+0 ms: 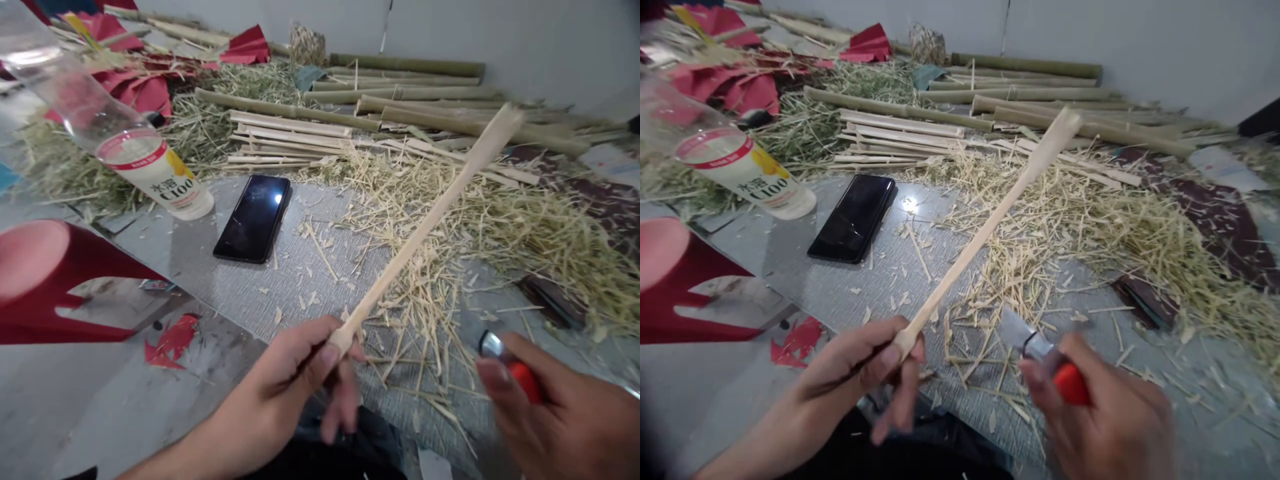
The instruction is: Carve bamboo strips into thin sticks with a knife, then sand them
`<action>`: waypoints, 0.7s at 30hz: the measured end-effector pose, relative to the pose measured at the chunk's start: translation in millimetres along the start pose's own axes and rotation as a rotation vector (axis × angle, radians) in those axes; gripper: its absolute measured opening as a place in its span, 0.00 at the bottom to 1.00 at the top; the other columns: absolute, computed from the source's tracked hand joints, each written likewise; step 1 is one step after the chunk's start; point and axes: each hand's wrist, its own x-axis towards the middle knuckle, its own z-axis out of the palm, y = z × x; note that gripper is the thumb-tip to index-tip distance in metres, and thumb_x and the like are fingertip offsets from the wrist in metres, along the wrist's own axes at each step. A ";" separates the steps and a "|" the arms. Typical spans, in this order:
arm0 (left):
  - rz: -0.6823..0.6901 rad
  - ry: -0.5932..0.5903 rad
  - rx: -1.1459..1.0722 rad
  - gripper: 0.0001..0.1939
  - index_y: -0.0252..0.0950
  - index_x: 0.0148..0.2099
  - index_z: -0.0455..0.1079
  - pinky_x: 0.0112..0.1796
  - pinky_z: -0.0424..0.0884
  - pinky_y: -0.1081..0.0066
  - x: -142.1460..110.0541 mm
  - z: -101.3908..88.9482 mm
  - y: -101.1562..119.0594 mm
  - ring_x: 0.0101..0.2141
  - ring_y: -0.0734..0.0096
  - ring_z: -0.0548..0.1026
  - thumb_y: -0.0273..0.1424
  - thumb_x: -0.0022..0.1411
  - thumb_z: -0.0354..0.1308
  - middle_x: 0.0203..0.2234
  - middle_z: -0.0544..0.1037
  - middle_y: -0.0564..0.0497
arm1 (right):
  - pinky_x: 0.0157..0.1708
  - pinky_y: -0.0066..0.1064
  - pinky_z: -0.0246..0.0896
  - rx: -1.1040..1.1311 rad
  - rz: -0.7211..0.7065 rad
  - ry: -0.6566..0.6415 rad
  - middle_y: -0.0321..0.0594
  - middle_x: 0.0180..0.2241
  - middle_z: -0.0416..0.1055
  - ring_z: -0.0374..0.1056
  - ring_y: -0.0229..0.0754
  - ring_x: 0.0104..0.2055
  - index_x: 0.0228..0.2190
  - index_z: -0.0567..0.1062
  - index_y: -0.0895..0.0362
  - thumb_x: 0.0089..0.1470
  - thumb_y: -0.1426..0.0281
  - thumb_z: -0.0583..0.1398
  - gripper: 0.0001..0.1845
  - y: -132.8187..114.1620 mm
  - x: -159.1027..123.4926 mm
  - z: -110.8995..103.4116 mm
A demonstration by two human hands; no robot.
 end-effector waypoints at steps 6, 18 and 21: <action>0.029 -0.108 -0.137 0.08 0.37 0.52 0.60 0.35 0.69 0.75 17.5 14.5 3.2 0.28 0.79 0.71 0.32 0.74 0.49 0.32 0.73 0.52 | 0.12 0.25 0.50 0.044 -0.202 -0.070 0.28 0.13 0.59 0.56 0.31 0.12 0.25 0.66 0.53 0.60 0.41 0.51 0.30 -28.0 -3.0 9.5; 0.212 0.036 0.461 0.14 0.37 0.31 0.58 0.24 0.56 0.77 13.3 24.4 0.6 0.22 0.79 0.58 0.30 0.73 0.46 0.21 0.61 0.58 | 0.15 0.32 0.48 -0.115 -0.280 0.003 0.32 0.16 0.67 0.61 0.34 0.14 0.25 0.75 0.56 0.66 0.48 0.46 0.32 -41.3 8.5 12.4; 0.243 0.044 0.532 0.13 0.37 0.33 0.59 0.23 0.56 0.76 12.9 25.9 5.7 0.21 0.78 0.57 0.30 0.73 0.44 0.20 0.60 0.58 | 0.18 0.32 0.49 -0.194 -0.294 0.047 0.33 0.18 0.71 0.63 0.34 0.16 0.31 0.78 0.56 0.67 0.49 0.46 0.32 -39.4 9.7 11.7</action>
